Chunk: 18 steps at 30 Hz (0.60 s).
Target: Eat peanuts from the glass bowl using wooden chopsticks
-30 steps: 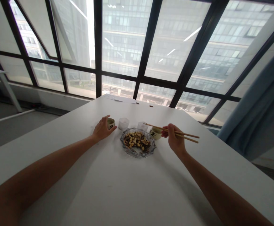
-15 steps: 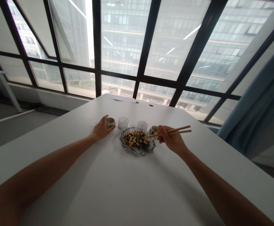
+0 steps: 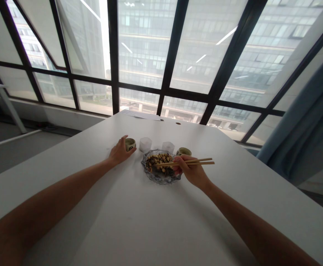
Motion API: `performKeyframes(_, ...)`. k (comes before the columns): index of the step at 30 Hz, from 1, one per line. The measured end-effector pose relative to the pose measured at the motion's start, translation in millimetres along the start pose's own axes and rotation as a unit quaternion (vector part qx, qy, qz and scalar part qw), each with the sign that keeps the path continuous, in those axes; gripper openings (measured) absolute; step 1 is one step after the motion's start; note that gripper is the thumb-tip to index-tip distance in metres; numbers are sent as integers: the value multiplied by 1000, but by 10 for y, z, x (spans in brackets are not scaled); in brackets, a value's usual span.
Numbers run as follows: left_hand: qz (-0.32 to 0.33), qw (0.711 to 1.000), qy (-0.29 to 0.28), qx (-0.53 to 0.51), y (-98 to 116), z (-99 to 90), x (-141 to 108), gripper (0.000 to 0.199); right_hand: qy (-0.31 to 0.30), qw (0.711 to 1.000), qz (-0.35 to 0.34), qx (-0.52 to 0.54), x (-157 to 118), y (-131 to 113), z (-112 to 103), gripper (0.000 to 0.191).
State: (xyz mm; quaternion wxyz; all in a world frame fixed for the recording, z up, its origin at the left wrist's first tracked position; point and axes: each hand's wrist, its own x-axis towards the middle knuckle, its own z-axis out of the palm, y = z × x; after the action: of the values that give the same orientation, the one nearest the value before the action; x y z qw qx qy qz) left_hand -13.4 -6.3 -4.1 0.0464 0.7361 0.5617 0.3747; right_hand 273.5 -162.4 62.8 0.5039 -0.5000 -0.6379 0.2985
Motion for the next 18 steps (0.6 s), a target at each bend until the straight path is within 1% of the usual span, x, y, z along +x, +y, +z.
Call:
performKeyframes(3, 0, 1000, -2, 0, 2, -2, -1, 74, 57, 998, -16, 12, 42, -36, -108, 57)
performKeyframes(6, 7, 1000, 3, -5, -6, 8, 1, 73, 96, 995, -20, 1, 84, -154, -307, 62)
performKeyframes(8, 11, 1000, 6, -7, -17, 18, 4, 73, 82, 996, 2, -27, 97, -236, -430, 67)
performKeyframes(9, 12, 1000, 6, -6, -23, 22, 5, 73, 58, 997, 19, -46, 99, -267, -473, 68)
performKeyframes(11, 13, 1000, 7, -4, -32, 26, 6, 74, 13, 996, 42, -78, 94, -302, -508, 70)
performKeyframes(12, 13, 1000, 6, -3, -34, 26, 7, 74, 2, 995, 45, -88, 91, -305, -503, 70)
performKeyframes(14, 10, 1000, 4, -2, -35, 24, 7, 74, 3, 995, 38, -95, 88, -294, -466, 70)
performKeyframes(18, 7, 1000, 9, -2, -31, 25, 6, 73, 31, 995, 2, -96, 87, -290, -429, 68)
